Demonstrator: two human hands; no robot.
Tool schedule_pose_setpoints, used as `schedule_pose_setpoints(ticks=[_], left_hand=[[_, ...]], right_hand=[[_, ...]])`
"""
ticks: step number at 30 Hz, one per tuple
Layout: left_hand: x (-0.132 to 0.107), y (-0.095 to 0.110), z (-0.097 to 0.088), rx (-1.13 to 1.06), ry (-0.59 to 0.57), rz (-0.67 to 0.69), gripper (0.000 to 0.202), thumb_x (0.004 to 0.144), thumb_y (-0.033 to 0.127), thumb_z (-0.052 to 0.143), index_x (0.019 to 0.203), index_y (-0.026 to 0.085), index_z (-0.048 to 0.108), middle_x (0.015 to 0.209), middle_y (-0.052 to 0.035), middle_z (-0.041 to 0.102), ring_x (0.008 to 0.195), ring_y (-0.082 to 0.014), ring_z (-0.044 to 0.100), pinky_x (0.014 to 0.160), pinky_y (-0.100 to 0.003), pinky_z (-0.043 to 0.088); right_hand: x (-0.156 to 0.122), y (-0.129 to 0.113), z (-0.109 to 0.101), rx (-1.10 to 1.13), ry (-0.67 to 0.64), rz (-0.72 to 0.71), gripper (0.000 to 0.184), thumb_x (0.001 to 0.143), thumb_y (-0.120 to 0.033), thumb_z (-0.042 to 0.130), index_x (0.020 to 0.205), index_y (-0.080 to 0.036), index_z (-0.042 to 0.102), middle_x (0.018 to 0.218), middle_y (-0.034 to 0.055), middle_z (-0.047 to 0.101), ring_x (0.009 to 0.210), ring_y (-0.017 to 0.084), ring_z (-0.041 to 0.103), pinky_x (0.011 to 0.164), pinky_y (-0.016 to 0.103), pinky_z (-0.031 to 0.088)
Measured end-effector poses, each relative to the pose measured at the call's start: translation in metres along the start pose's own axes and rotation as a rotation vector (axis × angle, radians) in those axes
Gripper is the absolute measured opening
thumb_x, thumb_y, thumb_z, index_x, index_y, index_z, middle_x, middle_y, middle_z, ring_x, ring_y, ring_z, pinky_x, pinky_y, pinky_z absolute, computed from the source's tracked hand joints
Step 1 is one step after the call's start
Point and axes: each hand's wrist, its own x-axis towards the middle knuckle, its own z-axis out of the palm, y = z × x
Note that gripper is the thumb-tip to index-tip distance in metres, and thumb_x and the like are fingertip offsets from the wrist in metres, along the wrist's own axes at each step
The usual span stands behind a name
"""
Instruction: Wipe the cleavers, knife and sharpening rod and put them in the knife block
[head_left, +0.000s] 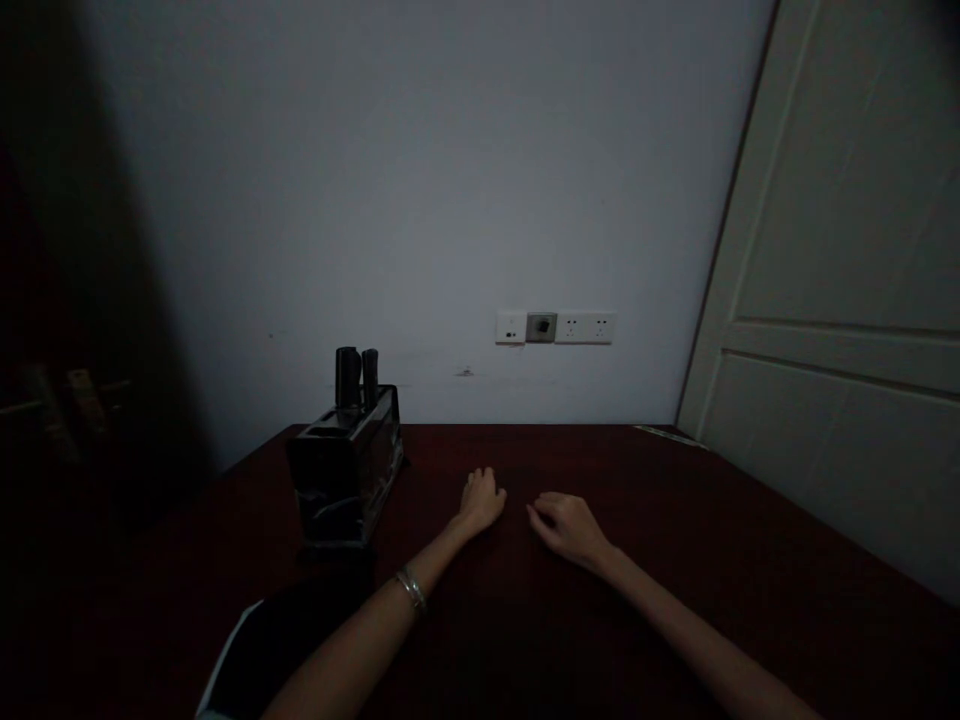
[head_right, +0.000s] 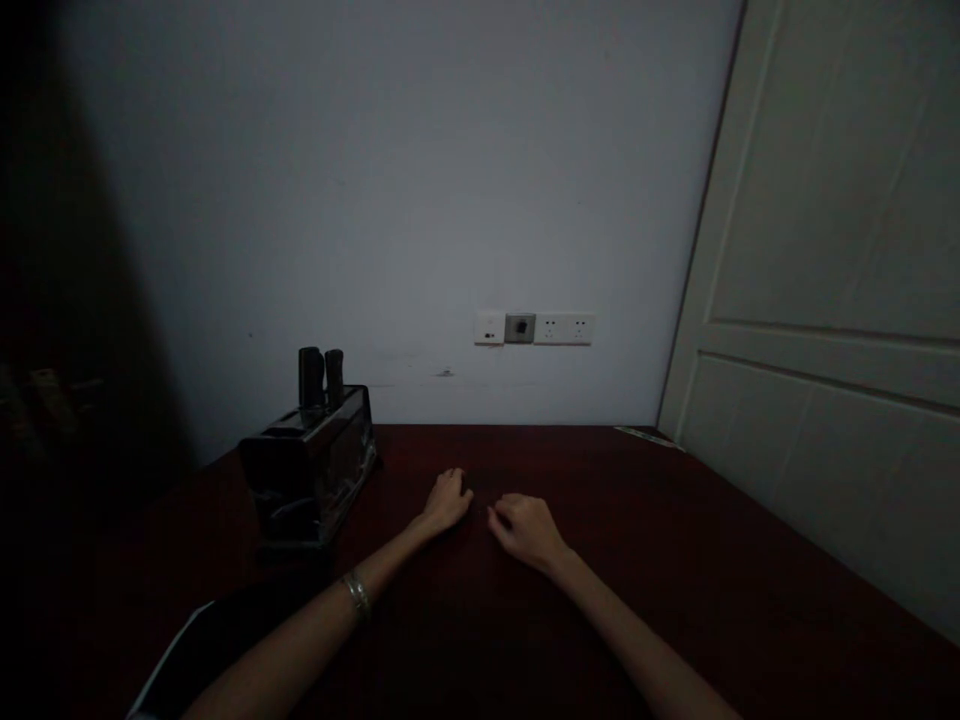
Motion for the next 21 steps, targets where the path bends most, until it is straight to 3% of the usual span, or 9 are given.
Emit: schedule_pose_setpoints(ticks=[3, 5, 7, 9, 12, 15, 18, 21], left_hand=[[0.003, 0.005, 0.014, 0.04, 0.004, -0.032, 0.046, 0.083, 0.028, 0.03, 0.12, 0.004, 0.043, 0.135, -0.0219, 0.036, 0.127, -0.0278, 0.029, 0.103, -0.038, 0.022], [0.005, 0.007, 0.02, 0.063, -0.023, -0.05, 0.05, 0.085, 0.031, 0.025, 0.124, 0.003, 0.039, 0.139, -0.0233, 0.028, 0.131, -0.0298, 0.02, 0.104, -0.042, 0.017], [0.008, 0.008, 0.024, 0.081, -0.079, -0.056, 0.057, 0.086, 0.036, 0.021, 0.131, 0.003, 0.032, 0.143, -0.0236, 0.019, 0.133, -0.032, 0.013, 0.105, -0.045, 0.013], [0.012, 0.007, 0.025, 0.095, -0.159, -0.048, 0.065, 0.085, 0.044, 0.019, 0.136, 0.003, 0.024, 0.145, -0.0228, 0.011, 0.133, -0.034, 0.005, 0.105, -0.048, 0.008], [0.018, 0.004, 0.021, 0.103, -0.306, -0.039, 0.076, 0.082, 0.055, 0.019, 0.14, 0.005, 0.013, 0.146, -0.0202, 0.0, 0.133, -0.0349, -0.003, 0.105, -0.05, 0.005], [0.021, 0.003, 0.014, 0.103, -0.41, -0.051, 0.08, 0.08, 0.059, 0.022, 0.141, 0.009, 0.008, 0.145, -0.0172, -0.007, 0.132, -0.0345, -0.008, 0.105, -0.051, 0.004], [0.021, 0.004, 0.01, 0.102, -0.441, -0.069, 0.08, 0.079, 0.059, 0.024, 0.141, 0.01, 0.005, 0.145, -0.0155, -0.011, 0.131, -0.0343, -0.012, 0.105, -0.052, 0.002], [0.02, 0.005, 0.01, 0.092, -0.443, -0.078, 0.08, 0.079, 0.058, 0.025, 0.141, 0.011, 0.006, 0.145, -0.0144, -0.011, 0.131, -0.034, -0.012, 0.105, -0.053, 0.001]], right_hand=[[-0.01, -0.007, -0.001, 0.068, -0.054, -0.059, 0.026, 0.08, -0.02, 0.04, 0.066, -0.016, 0.061, 0.065, 0.0046, 0.06, 0.062, 0.013, 0.055, 0.058, 0.024, 0.038], [-0.013, -0.037, 0.001, 0.195, -0.116, -0.227, 0.019, 0.076, -0.019, 0.044, 0.08, -0.017, 0.063, 0.076, 0.005, 0.063, 0.071, 0.015, 0.056, 0.062, 0.024, 0.041], [-0.012, -0.076, 0.003, 0.337, -0.184, -0.419, 0.031, 0.074, -0.022, 0.047, 0.103, -0.018, 0.058, 0.097, 0.0063, 0.063, 0.088, 0.017, 0.057, 0.073, 0.027, 0.043], [-0.009, -0.112, 0.007, 0.418, -0.279, -0.597, 0.04, 0.075, -0.03, 0.048, 0.113, -0.019, 0.053, 0.111, 0.0072, 0.059, 0.099, 0.019, 0.054, 0.082, 0.029, 0.042], [0.001, -0.147, 0.015, 0.431, -0.375, -0.604, 0.05, 0.079, -0.044, 0.045, 0.119, -0.015, 0.049, 0.115, 0.0108, 0.058, 0.103, 0.023, 0.053, 0.088, 0.034, 0.04], [0.015, -0.166, 0.023, 0.472, -0.356, -0.612, 0.055, 0.08, -0.045, 0.045, 0.125, -0.013, 0.043, 0.126, 0.0126, 0.051, 0.113, 0.023, 0.048, 0.096, 0.034, 0.035], [0.027, -0.18, 0.03, 0.515, -0.294, -0.676, 0.066, 0.078, -0.042, 0.049, 0.134, -0.013, 0.03, 0.14, 0.0123, 0.035, 0.123, 0.022, 0.038, 0.102, 0.031, 0.029], [0.034, -0.194, 0.033, 0.442, -0.293, -0.716, 0.063, 0.076, -0.034, 0.054, 0.132, -0.015, 0.034, 0.137, 0.0076, 0.041, 0.125, 0.021, 0.037, 0.102, 0.03, 0.03]])
